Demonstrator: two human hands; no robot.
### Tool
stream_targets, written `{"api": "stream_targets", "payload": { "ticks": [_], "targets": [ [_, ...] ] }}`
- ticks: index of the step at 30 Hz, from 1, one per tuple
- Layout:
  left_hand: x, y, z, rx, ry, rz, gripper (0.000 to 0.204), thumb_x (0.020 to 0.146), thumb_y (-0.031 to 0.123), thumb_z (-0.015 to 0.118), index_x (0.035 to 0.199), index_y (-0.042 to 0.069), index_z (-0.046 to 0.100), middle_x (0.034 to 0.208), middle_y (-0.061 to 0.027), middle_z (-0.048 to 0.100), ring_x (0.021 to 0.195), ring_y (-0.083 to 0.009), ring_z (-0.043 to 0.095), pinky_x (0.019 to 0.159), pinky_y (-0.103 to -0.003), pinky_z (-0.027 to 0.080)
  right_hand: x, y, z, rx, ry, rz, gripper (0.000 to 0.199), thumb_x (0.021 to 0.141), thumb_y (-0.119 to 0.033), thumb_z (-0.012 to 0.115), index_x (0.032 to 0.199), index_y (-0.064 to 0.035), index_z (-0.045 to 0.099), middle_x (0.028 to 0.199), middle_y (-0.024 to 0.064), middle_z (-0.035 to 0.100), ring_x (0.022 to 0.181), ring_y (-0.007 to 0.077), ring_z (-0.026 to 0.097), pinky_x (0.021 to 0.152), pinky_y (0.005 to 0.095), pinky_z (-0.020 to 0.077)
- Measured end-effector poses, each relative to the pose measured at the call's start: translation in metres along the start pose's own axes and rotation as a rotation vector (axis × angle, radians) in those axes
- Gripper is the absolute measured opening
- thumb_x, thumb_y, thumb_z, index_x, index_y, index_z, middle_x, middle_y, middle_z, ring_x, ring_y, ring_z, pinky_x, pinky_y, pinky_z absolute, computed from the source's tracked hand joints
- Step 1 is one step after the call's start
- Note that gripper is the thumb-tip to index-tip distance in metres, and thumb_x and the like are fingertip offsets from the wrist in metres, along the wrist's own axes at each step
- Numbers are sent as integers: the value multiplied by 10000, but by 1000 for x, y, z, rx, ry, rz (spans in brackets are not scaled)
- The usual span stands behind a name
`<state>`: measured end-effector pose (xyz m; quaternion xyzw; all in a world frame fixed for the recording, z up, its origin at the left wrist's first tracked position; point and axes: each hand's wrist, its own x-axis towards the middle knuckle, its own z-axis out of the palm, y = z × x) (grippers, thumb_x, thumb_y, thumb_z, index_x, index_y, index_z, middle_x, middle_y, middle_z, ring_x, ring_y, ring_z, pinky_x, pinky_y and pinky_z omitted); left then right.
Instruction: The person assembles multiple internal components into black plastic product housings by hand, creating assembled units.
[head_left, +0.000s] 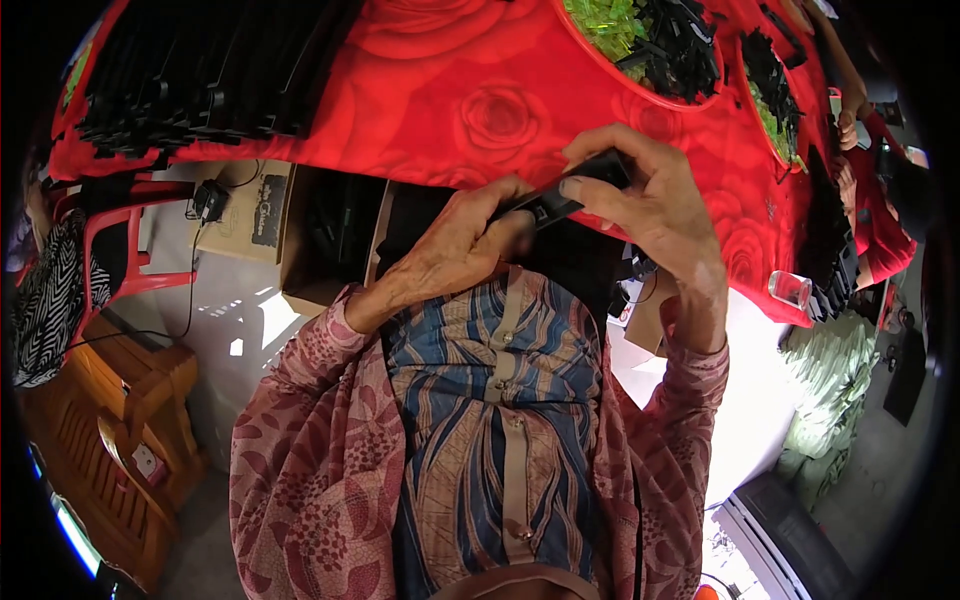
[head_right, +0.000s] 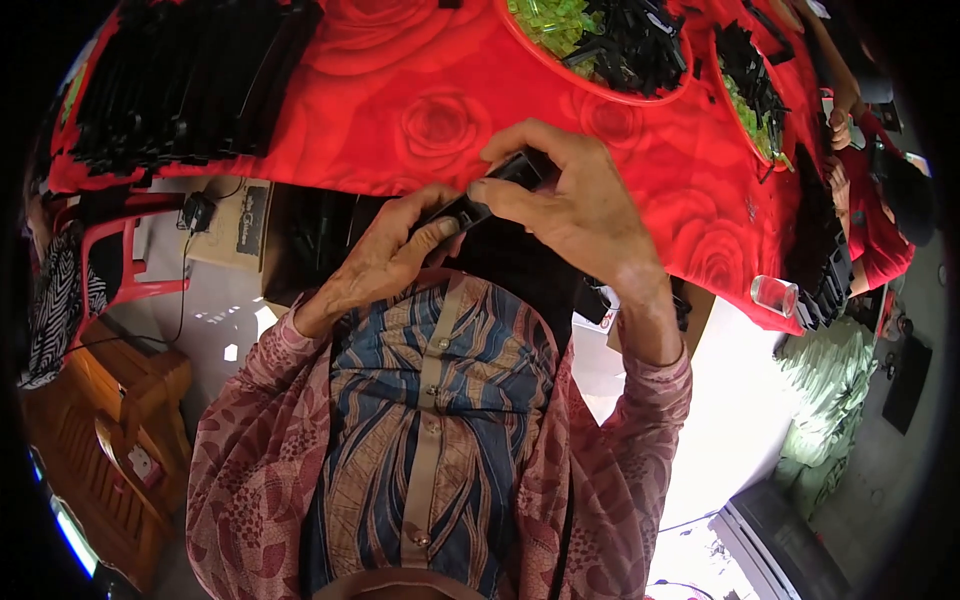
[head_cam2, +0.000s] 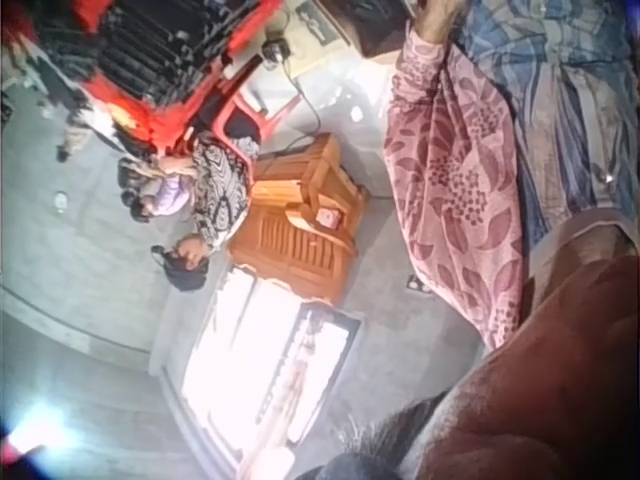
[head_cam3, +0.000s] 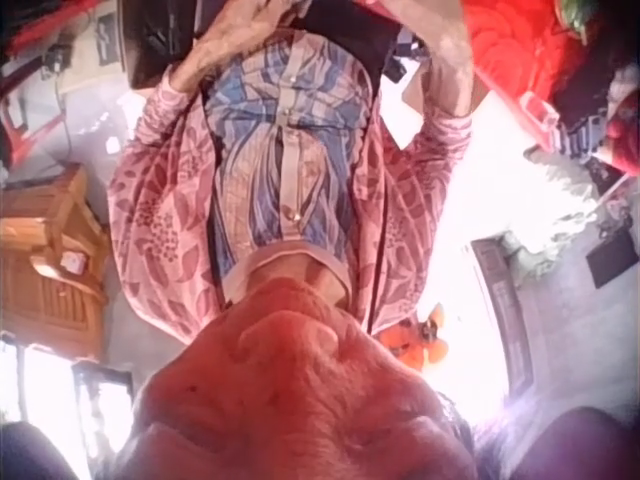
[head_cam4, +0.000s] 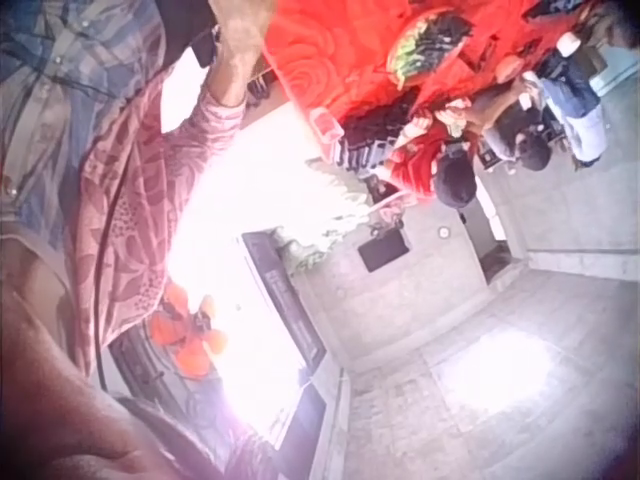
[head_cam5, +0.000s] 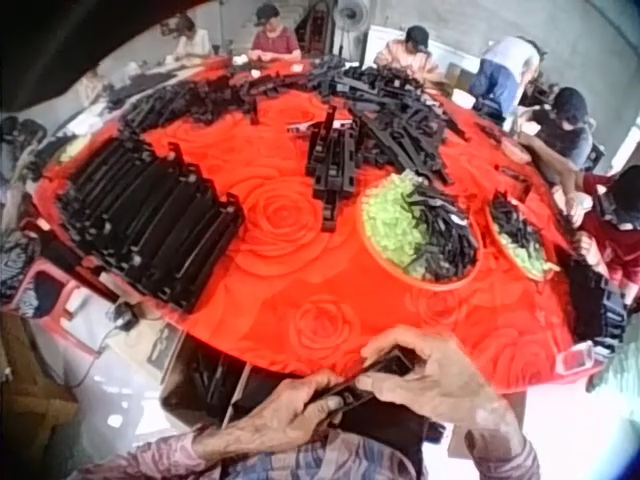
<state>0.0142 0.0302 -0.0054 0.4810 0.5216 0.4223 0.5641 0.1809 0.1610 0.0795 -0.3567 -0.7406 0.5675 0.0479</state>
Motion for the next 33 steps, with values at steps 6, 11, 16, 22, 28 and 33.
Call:
{"api": "stream_targets", "payload": {
  "ticks": [6,11,16,22,28,33],
  "targets": [
    [0,4,12,-99,149,67,159,972,84,511,1092,-17,533,729,-39,550,649,-100,505,589,-265,422,-8,-4,26,192,303,-85,445,807,-91,754,1208,-23,575,823,22,636,725,51,562,626,211,462],
    [2,4,10,-86,175,103,141,951,43,507,1070,-31,526,730,-71,565,656,-120,531,575,-295,424,-10,-11,28,115,320,-130,457,814,-61,735,1238,-32,567,884,27,629,785,65,570,677,220,474],
    [2,-1,13,-190,172,52,107,941,30,505,1030,-27,515,716,-63,541,634,-118,496,562,-301,405,-9,-5,42,81,367,-115,455,814,-45,726,1244,-50,575,909,19,624,823,81,579,716,233,488],
    [0,-13,17,-125,178,18,60,959,12,470,986,10,524,763,16,479,656,-59,423,589,-222,373,-4,11,52,81,394,-181,430,846,-19,695,1232,20,509,755,18,588,663,39,544,573,192,445],
    [4,-22,16,-161,193,19,70,923,29,523,931,-35,549,662,-58,507,595,-121,461,547,-308,379,-1,20,59,93,415,-177,407,853,-20,690,1213,27,506,748,18,580,663,44,546,570,194,445],
    [7,-1,-2,-50,91,-57,145,916,43,537,1018,-55,569,746,-103,585,673,-147,543,631,-316,434,-7,26,45,182,396,-74,287,820,-77,753,1039,1,584,757,-4,589,685,41,539,588,195,438]
  ]
}}
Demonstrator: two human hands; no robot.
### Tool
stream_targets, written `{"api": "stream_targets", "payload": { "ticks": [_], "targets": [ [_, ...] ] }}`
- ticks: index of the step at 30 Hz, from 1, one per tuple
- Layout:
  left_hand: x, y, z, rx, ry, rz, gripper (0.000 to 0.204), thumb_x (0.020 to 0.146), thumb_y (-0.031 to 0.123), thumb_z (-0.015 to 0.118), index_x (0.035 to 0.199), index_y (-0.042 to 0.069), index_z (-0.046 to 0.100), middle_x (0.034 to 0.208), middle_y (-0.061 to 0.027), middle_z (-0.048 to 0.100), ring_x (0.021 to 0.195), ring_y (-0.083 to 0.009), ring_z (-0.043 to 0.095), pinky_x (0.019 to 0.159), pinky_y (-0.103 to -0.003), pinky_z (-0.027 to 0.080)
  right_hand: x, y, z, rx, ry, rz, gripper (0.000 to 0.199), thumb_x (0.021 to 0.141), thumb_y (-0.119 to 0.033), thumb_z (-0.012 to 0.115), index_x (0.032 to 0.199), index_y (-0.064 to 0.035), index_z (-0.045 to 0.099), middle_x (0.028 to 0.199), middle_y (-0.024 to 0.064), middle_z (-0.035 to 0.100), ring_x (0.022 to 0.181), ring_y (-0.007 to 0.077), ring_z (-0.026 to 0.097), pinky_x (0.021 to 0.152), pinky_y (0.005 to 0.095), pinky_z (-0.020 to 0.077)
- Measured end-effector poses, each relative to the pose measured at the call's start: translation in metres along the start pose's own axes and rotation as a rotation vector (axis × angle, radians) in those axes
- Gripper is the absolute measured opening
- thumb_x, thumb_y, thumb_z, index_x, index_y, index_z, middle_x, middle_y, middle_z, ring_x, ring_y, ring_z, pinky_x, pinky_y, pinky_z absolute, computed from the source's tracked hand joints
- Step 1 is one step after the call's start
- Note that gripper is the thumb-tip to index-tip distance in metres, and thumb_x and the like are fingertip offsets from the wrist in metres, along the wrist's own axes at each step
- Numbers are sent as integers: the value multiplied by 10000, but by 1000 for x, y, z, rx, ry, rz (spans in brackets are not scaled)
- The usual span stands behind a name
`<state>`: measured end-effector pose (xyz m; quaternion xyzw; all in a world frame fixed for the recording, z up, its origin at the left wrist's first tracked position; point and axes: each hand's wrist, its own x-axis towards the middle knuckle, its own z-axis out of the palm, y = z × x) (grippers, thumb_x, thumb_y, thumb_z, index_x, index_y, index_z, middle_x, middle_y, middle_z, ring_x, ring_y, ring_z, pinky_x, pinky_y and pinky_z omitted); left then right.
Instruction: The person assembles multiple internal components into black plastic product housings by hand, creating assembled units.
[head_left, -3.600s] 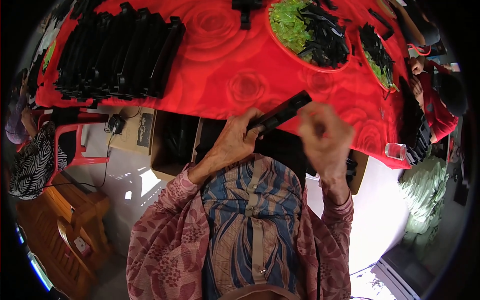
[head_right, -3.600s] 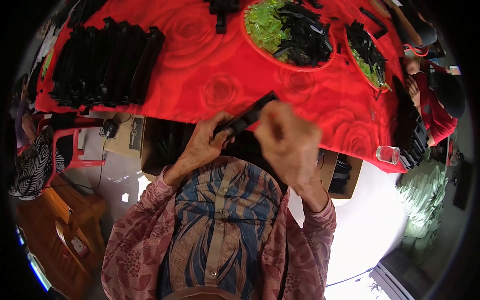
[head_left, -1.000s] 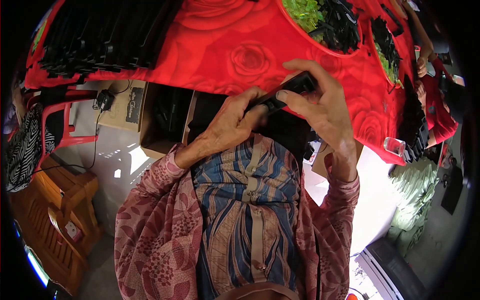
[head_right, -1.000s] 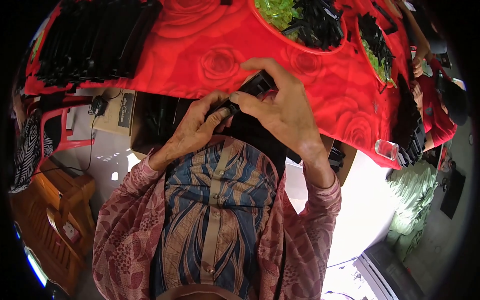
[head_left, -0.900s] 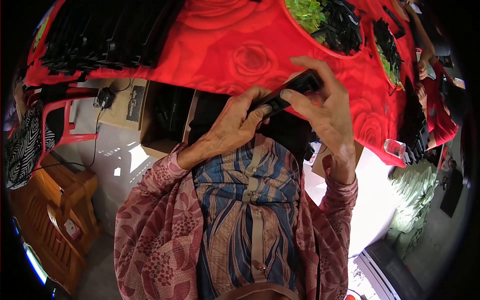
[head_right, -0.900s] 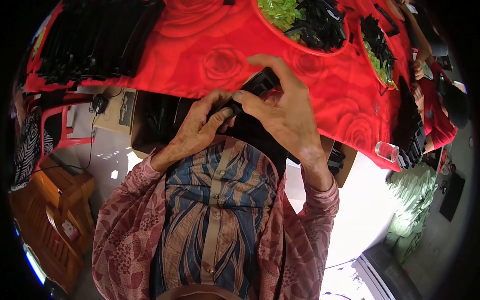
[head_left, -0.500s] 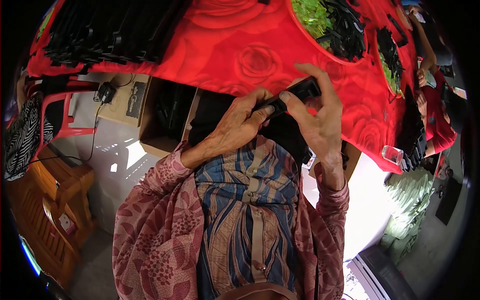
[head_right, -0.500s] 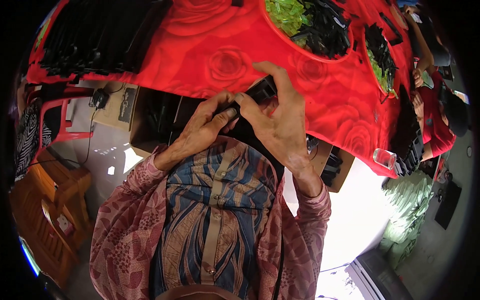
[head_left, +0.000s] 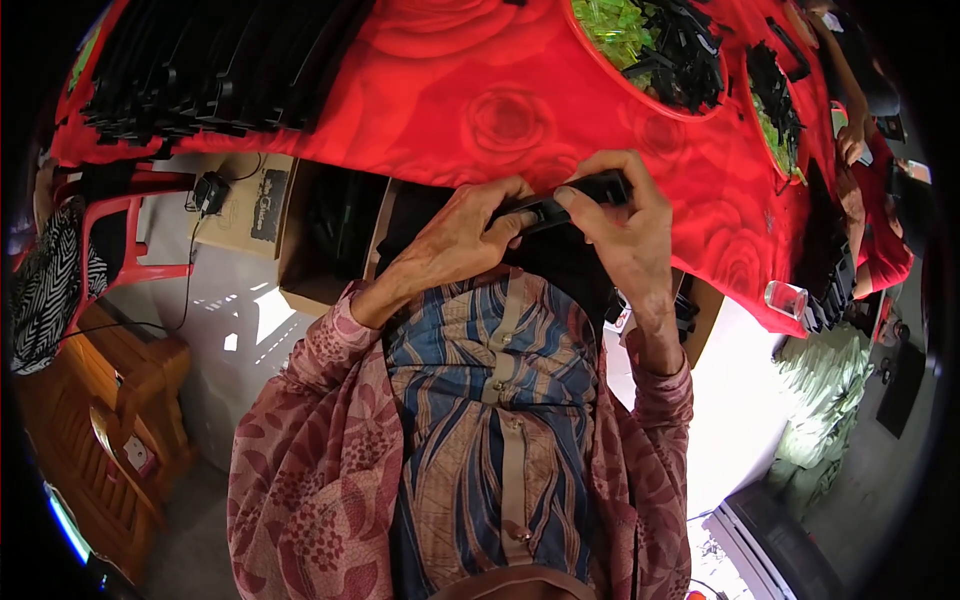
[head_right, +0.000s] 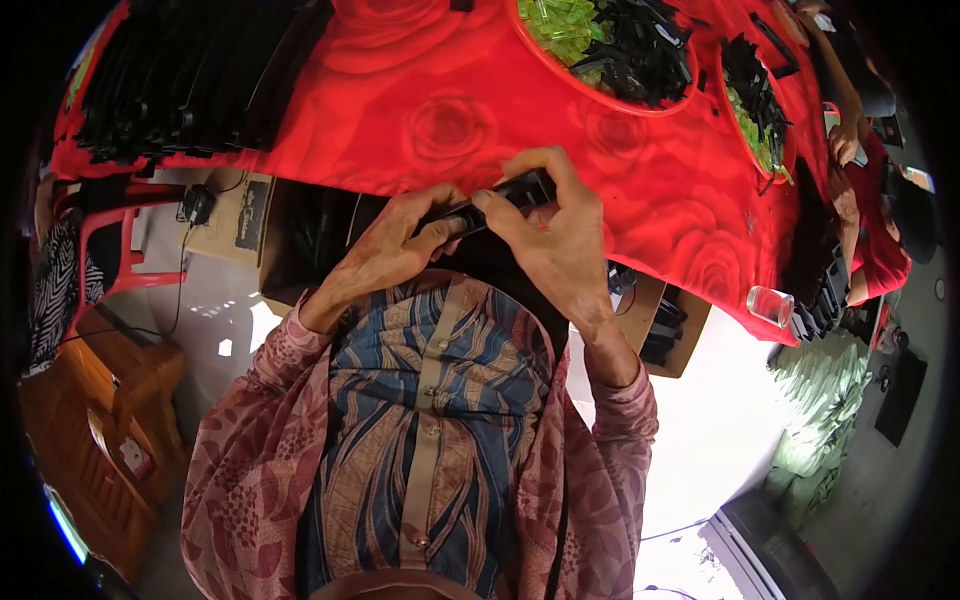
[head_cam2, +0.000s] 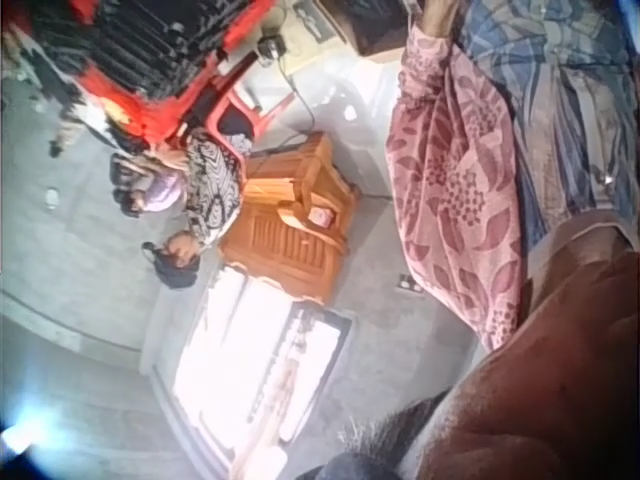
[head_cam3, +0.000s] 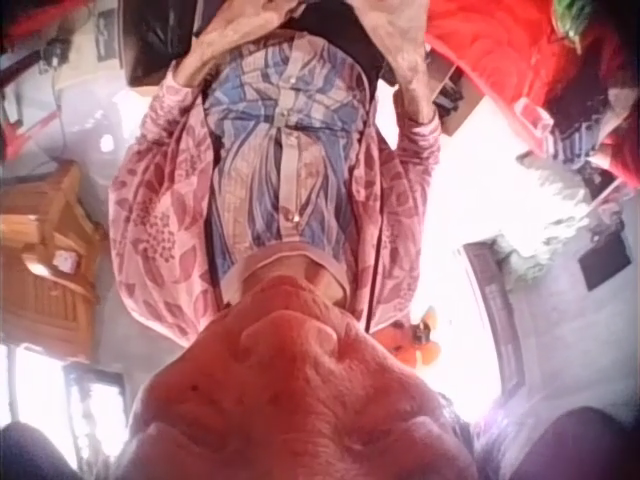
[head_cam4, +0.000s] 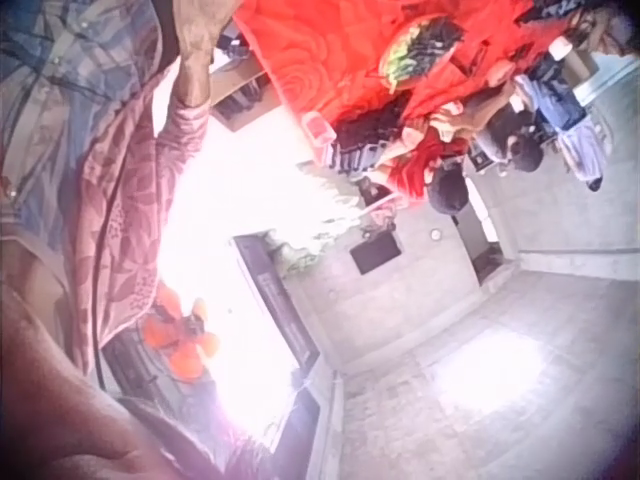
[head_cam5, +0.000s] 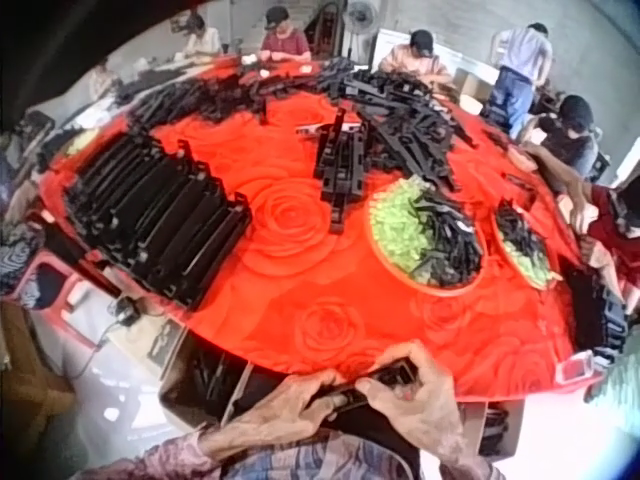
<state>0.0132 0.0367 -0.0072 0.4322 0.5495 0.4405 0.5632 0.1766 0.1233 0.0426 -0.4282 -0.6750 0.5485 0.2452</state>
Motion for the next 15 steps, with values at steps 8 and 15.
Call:
{"api": "stream_targets", "payload": {
  "ticks": [8,15],
  "targets": [
    [1,-6,-5,116,-135,122,132,925,4,535,1054,-23,538,773,-53,565,687,-114,517,640,-277,438,-4,2,-18,6,-38,58,309,788,-108,788,1030,-16,619,820,2,614,754,57,568,645,214,459],
    [-4,0,-4,287,-47,209,160,894,28,551,1043,-28,538,777,-172,590,701,-302,580,659,-386,453,0,7,-20,-254,-70,-217,335,729,-114,769,1021,-22,633,939,80,643,753,184,623,679,301,496]
  ]
}}
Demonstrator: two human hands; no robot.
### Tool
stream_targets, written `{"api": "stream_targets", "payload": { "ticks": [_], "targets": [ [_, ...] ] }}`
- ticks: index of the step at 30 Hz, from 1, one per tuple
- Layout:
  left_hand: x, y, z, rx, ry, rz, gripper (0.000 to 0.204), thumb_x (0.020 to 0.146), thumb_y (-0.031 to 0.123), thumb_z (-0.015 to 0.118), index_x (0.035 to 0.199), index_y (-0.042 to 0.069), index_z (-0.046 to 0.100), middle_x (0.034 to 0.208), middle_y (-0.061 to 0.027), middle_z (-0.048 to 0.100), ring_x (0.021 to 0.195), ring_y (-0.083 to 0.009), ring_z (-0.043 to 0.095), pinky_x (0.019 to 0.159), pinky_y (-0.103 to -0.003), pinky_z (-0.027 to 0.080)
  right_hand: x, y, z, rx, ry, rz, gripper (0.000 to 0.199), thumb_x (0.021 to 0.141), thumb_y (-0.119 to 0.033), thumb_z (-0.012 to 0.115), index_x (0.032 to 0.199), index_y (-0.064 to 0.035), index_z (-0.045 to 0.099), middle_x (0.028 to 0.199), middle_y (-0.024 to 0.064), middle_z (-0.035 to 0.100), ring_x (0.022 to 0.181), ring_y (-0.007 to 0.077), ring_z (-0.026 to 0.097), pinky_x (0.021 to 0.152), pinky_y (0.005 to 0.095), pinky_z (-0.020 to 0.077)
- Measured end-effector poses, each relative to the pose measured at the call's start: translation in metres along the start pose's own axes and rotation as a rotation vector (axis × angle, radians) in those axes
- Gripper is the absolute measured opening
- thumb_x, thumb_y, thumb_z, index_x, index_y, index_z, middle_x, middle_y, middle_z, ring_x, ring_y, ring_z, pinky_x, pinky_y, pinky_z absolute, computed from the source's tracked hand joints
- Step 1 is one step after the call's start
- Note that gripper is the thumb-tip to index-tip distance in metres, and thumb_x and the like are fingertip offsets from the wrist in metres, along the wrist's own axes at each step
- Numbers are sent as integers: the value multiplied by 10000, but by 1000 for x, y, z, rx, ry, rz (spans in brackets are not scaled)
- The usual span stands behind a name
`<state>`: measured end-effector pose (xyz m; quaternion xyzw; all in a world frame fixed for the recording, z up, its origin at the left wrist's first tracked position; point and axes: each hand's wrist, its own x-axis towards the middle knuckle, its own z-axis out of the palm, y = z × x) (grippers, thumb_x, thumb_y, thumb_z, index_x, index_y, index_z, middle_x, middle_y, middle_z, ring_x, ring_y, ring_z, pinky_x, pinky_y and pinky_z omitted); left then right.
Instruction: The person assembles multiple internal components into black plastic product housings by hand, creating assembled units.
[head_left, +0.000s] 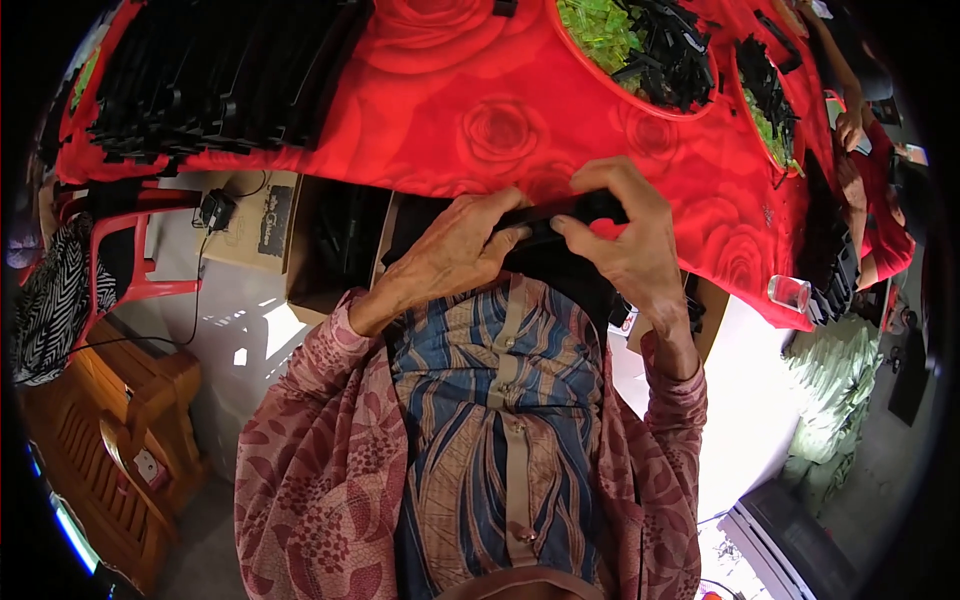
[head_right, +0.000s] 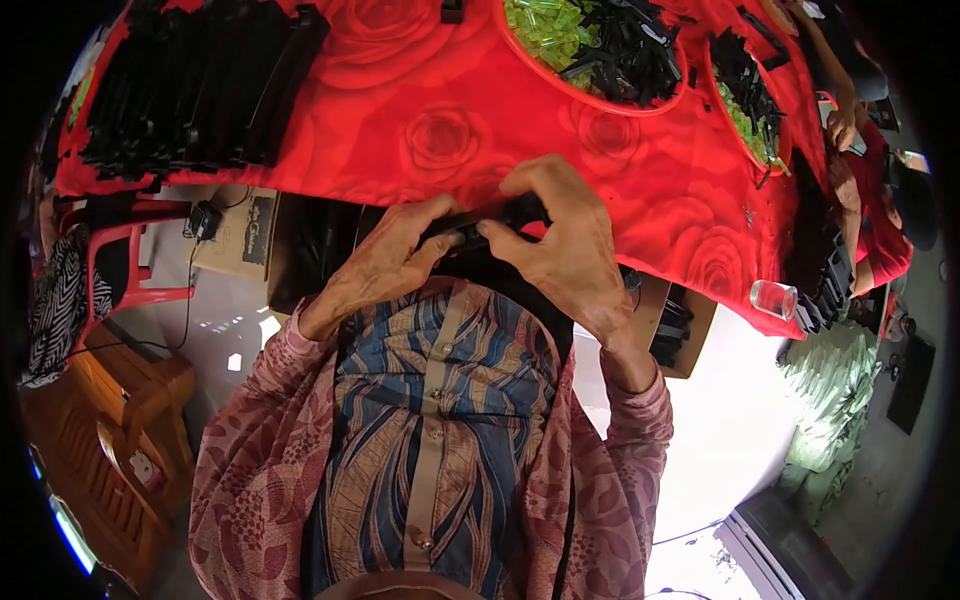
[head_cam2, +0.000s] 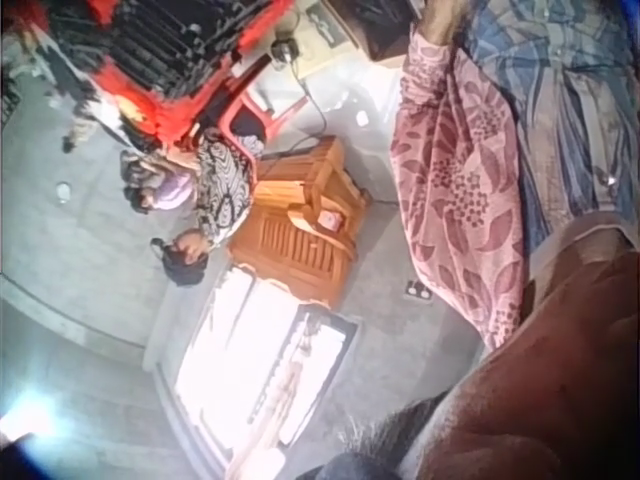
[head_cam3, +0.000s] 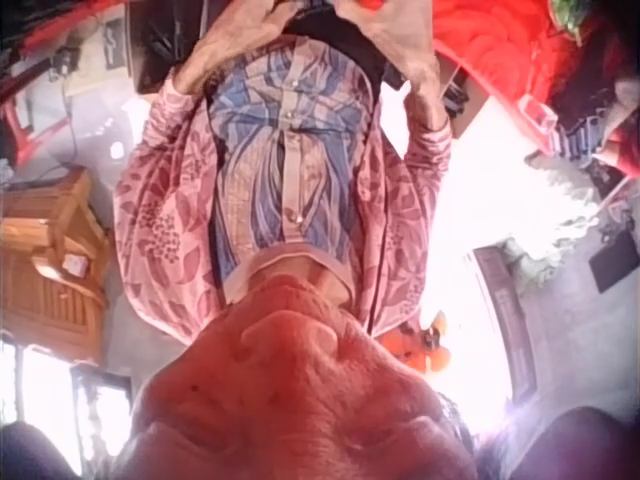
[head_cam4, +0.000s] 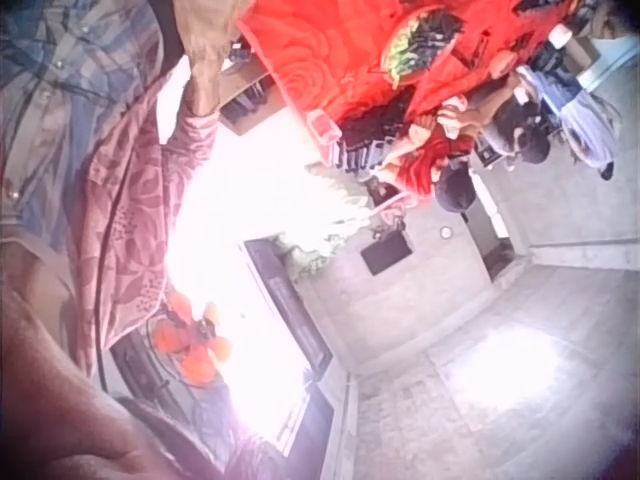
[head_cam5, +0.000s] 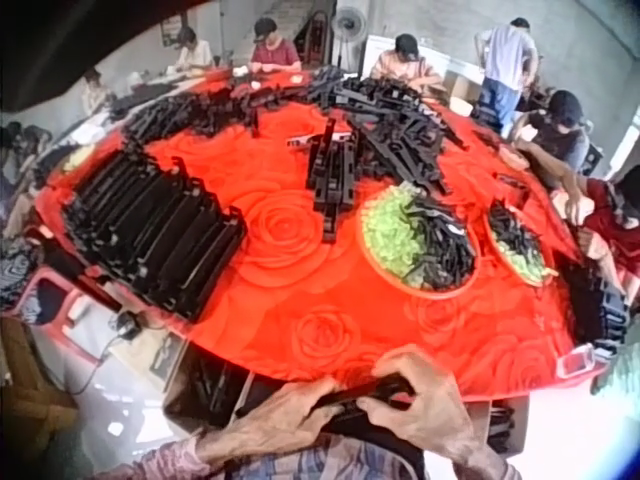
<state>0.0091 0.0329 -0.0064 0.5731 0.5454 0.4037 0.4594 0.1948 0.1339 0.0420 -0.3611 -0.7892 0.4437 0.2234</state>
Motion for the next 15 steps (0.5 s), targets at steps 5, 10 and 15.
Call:
{"api": "stream_targets", "payload": {
  "ticks": [5,10,15],
  "targets": [
    [-5,-19,0,91,-97,92,194,853,27,543,1040,-23,564,772,-211,608,719,-380,617,662,-469,453,1,-6,2,-378,-392,17,246,741,-200,673,885,-1,654,778,171,641,725,328,638,657,438,473],
    [-10,-29,-4,22,-291,-80,197,860,69,584,1042,-6,583,847,-189,640,807,-375,632,757,-436,482,3,2,10,-318,-589,88,203,763,-126,682,914,5,645,735,129,648,645,242,623,604,360,467],
    [-20,-33,-2,69,-215,-48,190,829,42,534,993,-33,593,634,-161,534,569,-277,551,570,-416,413,2,4,19,-216,-664,250,180,786,-107,661,901,27,626,667,127,643,600,163,607,569,331,451]
  ]
}}
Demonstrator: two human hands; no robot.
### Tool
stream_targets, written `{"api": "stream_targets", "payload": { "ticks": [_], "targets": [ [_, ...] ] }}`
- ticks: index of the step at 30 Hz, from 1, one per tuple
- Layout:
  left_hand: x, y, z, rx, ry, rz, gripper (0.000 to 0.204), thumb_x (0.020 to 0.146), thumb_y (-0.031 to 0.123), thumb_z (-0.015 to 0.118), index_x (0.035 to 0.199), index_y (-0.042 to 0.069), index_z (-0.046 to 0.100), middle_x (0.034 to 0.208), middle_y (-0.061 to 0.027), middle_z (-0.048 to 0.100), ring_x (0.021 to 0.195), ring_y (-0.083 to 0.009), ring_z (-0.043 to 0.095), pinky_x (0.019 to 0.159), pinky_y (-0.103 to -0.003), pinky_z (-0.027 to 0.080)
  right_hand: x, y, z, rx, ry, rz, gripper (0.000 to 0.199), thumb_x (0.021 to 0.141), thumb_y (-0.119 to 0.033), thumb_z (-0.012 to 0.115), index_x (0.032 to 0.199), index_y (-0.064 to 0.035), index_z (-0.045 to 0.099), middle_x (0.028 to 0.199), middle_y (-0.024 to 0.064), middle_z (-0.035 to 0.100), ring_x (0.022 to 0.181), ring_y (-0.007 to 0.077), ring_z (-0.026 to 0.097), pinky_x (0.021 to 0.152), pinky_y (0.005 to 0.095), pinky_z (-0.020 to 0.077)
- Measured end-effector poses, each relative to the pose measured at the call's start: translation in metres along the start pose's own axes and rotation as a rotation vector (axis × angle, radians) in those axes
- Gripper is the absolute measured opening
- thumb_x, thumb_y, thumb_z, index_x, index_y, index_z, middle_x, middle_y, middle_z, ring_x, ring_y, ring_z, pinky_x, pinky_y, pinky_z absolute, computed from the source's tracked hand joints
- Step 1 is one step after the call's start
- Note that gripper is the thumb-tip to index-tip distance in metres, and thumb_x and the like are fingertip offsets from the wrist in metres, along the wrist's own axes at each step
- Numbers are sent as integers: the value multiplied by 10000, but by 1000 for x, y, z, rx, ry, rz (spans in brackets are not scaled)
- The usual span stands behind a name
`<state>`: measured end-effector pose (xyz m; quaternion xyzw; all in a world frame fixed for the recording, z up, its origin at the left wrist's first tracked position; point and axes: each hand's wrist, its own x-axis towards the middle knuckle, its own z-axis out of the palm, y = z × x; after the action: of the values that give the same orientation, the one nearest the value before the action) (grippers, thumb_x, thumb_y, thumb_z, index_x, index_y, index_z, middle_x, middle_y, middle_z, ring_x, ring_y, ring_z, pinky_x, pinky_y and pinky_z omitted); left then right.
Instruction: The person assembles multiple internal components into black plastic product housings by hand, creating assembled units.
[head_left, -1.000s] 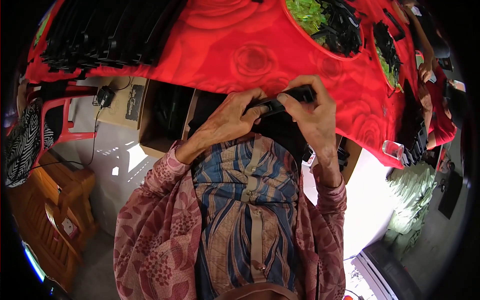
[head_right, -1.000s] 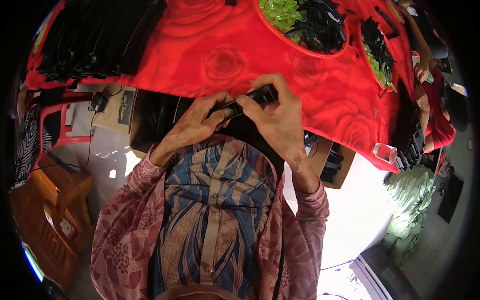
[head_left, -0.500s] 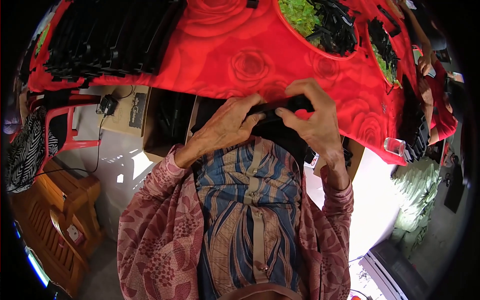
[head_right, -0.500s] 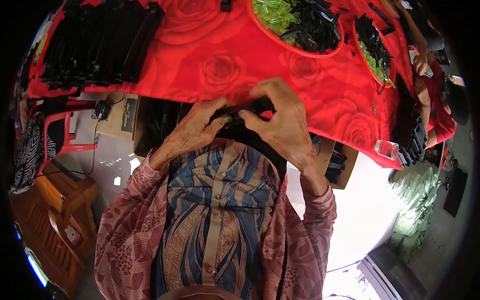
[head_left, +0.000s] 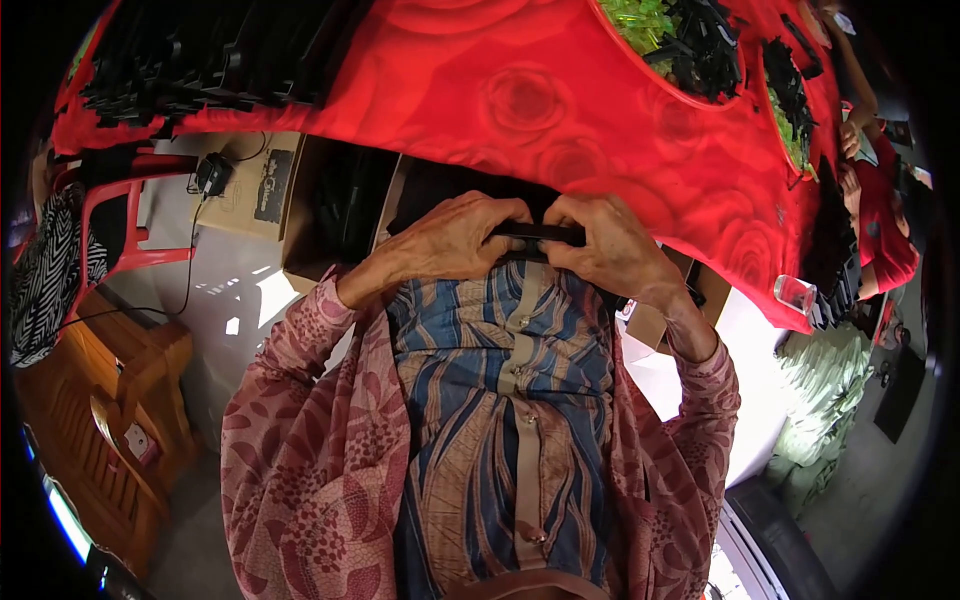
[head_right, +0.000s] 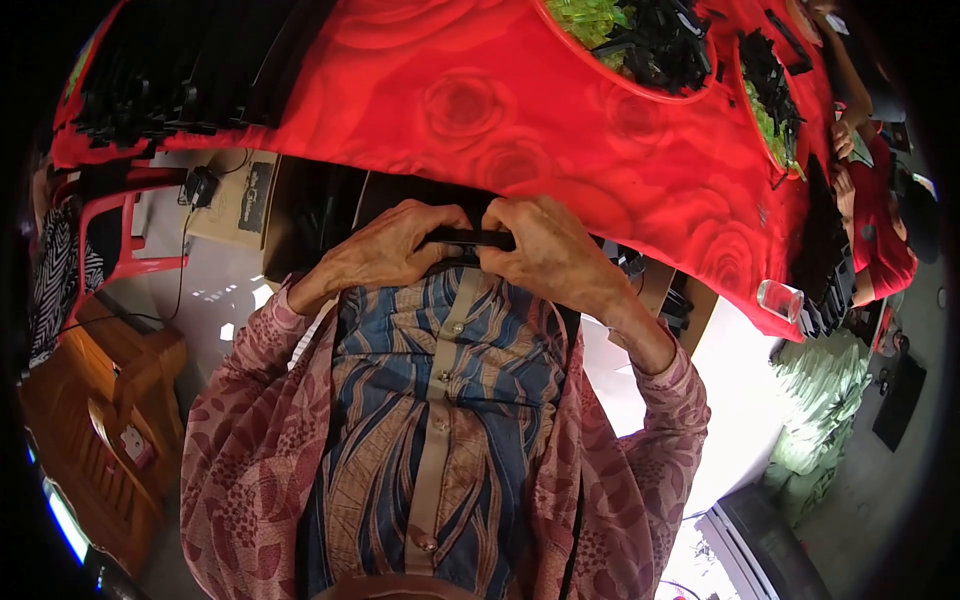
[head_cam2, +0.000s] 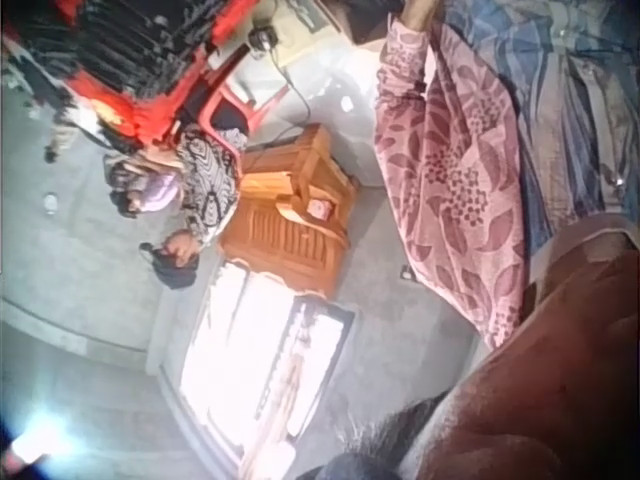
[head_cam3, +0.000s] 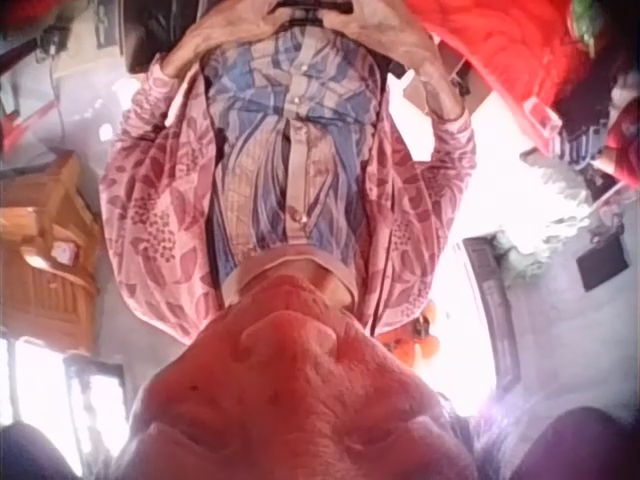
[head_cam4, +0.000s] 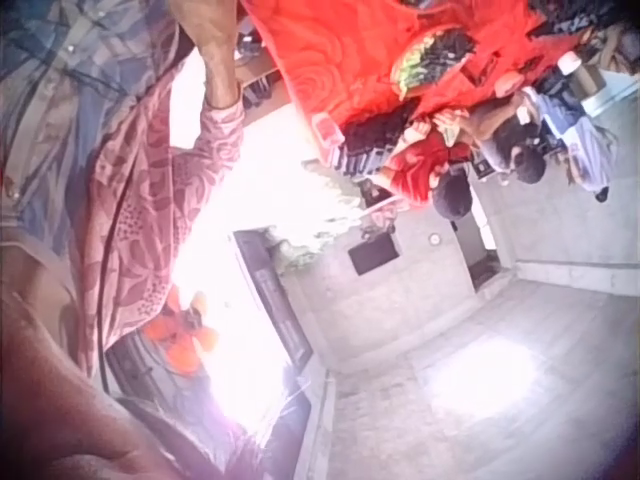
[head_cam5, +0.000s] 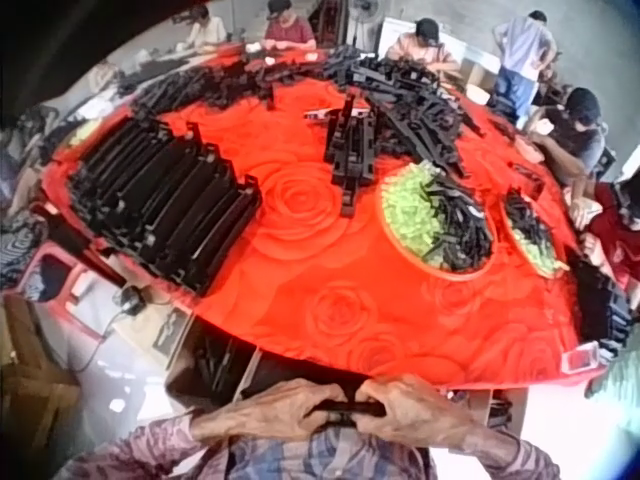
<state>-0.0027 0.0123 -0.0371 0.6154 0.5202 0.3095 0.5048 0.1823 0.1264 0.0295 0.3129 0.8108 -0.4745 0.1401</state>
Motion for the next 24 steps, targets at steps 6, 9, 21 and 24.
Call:
{"api": "stream_targets", "payload": {
  "ticks": [6,9,21,24],
  "targets": [
    [-1,-6,2,20,6,9,199,828,65,545,1002,-17,599,630,-166,527,565,-306,540,568,-440,404,2,4,8,-7,34,-38,173,789,-86,655,901,39,611,651,132,631,576,145,581,537,321,442],
    [-1,-7,2,52,-10,19,208,823,62,543,1011,-11,594,635,-175,536,576,-330,550,576,-457,408,2,6,12,22,31,-31,170,785,-77,654,902,37,611,645,135,624,560,146,563,530,321,442],
    [1,-7,4,253,-234,-53,243,812,46,572,1044,-27,578,632,-204,581,660,-402,627,581,-487,431,1,21,43,57,122,-202,236,764,-98,677,926,45,581,804,179,587,723,349,571,664,404,453],
    [4,-12,5,258,-277,-69,247,813,56,570,1045,-26,582,642,-214,591,682,-416,631,589,-499,438,2,25,45,43,90,-198,240,769,-102,674,929,48,578,808,191,582,730,343,581,665,407,451]
  ]
}}
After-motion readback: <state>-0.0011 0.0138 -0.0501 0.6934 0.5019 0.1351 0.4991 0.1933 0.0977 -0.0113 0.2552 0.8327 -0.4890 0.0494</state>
